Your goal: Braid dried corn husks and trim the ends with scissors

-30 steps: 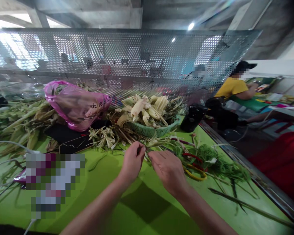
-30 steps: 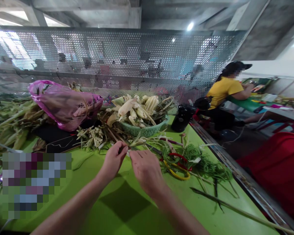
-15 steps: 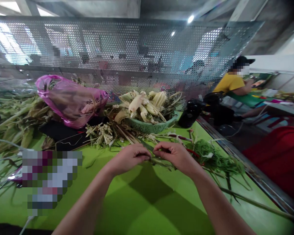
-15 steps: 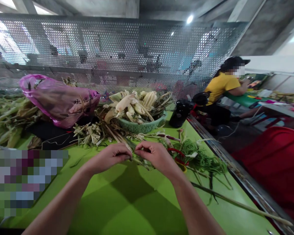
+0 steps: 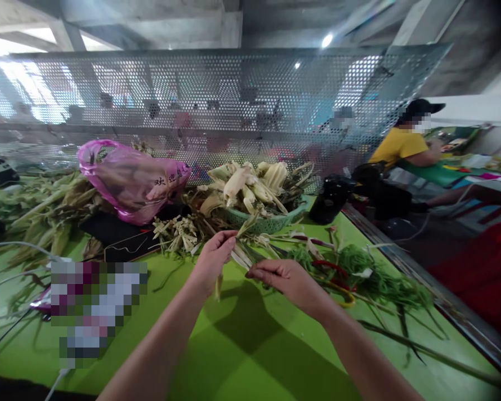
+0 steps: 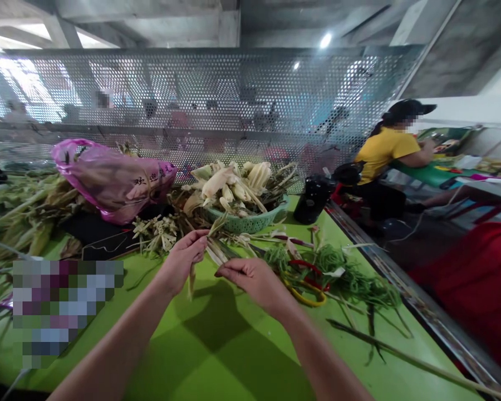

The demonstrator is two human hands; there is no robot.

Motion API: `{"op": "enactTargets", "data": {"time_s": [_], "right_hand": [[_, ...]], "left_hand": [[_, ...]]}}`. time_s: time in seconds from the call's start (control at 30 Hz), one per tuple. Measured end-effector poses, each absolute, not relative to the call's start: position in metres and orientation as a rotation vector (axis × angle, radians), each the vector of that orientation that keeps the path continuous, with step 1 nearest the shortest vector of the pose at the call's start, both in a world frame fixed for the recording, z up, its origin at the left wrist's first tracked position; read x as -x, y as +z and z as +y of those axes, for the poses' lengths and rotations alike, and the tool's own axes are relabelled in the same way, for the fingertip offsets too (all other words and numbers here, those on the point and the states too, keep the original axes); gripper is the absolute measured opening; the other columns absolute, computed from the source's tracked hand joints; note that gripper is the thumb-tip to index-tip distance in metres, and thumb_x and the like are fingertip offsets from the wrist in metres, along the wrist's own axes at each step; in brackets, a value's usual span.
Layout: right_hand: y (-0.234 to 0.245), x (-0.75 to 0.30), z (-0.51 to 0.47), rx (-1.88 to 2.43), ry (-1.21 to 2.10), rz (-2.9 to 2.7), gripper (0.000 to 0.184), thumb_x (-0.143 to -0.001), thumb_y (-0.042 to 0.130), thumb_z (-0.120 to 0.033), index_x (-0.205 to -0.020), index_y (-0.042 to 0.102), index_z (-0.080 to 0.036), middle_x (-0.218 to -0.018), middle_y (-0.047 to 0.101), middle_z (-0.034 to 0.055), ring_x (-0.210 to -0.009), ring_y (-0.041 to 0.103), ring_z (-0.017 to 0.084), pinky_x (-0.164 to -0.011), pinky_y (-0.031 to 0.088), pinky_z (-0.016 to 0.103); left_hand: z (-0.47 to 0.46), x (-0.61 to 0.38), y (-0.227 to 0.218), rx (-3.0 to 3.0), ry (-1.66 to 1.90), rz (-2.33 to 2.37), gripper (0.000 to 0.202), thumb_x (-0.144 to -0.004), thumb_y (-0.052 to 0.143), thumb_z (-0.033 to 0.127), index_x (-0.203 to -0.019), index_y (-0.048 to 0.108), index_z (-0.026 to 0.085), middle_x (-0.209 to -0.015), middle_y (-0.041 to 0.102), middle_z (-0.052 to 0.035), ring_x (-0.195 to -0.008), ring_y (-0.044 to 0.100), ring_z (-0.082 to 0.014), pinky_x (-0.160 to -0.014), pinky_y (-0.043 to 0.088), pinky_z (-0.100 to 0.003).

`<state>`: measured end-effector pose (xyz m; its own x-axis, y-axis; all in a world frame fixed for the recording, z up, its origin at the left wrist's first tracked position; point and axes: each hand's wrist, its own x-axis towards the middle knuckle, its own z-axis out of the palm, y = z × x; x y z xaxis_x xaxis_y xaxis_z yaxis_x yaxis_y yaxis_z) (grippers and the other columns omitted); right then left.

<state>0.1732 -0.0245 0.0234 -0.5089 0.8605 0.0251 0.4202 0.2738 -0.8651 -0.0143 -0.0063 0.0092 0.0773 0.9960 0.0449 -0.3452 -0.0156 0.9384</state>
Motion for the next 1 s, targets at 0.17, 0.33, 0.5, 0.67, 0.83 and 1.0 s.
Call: {"op": "enactTargets", "data": {"time_s": [0.17, 0.33, 0.5, 0.67, 0.83, 1.0], "right_hand": [[0.021, -0.177, -0.023, 1.258, 0.925, -2.181, 0.033, -0.09, 0.053, -0.042, -0.071, 0.068, -0.019, -0.063, 0.059, -0.0013, -0.063, 0.056, 0.016, -0.059, 0.038, 0.027], [0.023, -0.183, -0.018, 1.266, 0.615, -2.138, 0.019, -0.083, 0.06, -0.026, -0.097, 0.071, -0.022, -0.104, 0.068, 0.007, -0.079, 0.062, 0.02, -0.07, 0.045, 0.032], [0.028, -0.171, -0.028, 1.147, 1.219, -1.571, 0.05, -0.081, 0.059, -0.027, -0.129, 0.047, -0.024, -0.137, 0.05, 0.0126, -0.058, 0.056, 0.01, -0.055, 0.047, 0.028], [0.02, -0.153, -0.035, 0.986, 1.581, -1.171, 0.036, -0.075, 0.068, -0.025, -0.108, 0.054, -0.022, -0.111, 0.063, 0.0069, -0.075, 0.066, 0.016, -0.071, 0.051, 0.031], [0.013, -0.149, -0.03, 0.996, 1.555, -1.128, 0.03, -0.072, 0.073, -0.031, -0.094, 0.056, -0.02, -0.085, 0.062, 0.0016, -0.073, 0.062, 0.015, -0.072, 0.049, 0.031], [0.015, -0.15, -0.026, 1.126, 1.293, -1.279, 0.03, -0.072, 0.072, -0.039, -0.089, 0.059, -0.018, -0.063, 0.052, -0.004, -0.055, 0.047, 0.011, -0.051, 0.038, 0.023]], "left_hand": [[-0.006, 0.013, 0.009, -0.895, 1.289, 0.76, 0.031, -0.073, 0.072, 0.039, -0.085, 0.064, 0.012, -0.062, 0.038, 0.0059, -0.049, 0.025, -0.0027, -0.048, 0.019, -0.019], [-0.009, 0.006, 0.008, -0.887, 1.26, 0.84, 0.033, -0.07, 0.073, 0.041, -0.082, 0.06, 0.013, -0.062, 0.039, 0.0061, -0.049, 0.025, -0.0031, -0.047, 0.016, -0.02], [-0.014, -0.002, 0.006, -0.971, 1.22, 0.94, 0.026, -0.075, 0.066, 0.038, -0.085, 0.058, 0.015, -0.064, 0.04, 0.0062, -0.052, 0.027, -0.005, -0.049, 0.018, -0.02], [-0.02, -0.01, 0.005, -1.091, 1.213, 0.988, 0.02, -0.077, 0.062, 0.034, -0.088, 0.059, 0.017, -0.073, 0.053, 0.0029, -0.062, 0.041, -0.008, -0.057, 0.031, -0.021], [-0.02, -0.014, 0.004, -1.157, 1.194, 0.987, 0.018, -0.079, 0.059, 0.033, -0.087, 0.059, 0.017, -0.074, 0.055, 0.0014, -0.068, 0.047, -0.011, -0.064, 0.039, -0.023], [-0.019, -0.012, 0.002, -1.275, 1.239, 1.114, 0.015, -0.081, 0.055, 0.03, -0.086, 0.06, 0.017, -0.075, 0.055, 0.0012, -0.071, 0.047, -0.0116, -0.068, 0.038, -0.023]]}}
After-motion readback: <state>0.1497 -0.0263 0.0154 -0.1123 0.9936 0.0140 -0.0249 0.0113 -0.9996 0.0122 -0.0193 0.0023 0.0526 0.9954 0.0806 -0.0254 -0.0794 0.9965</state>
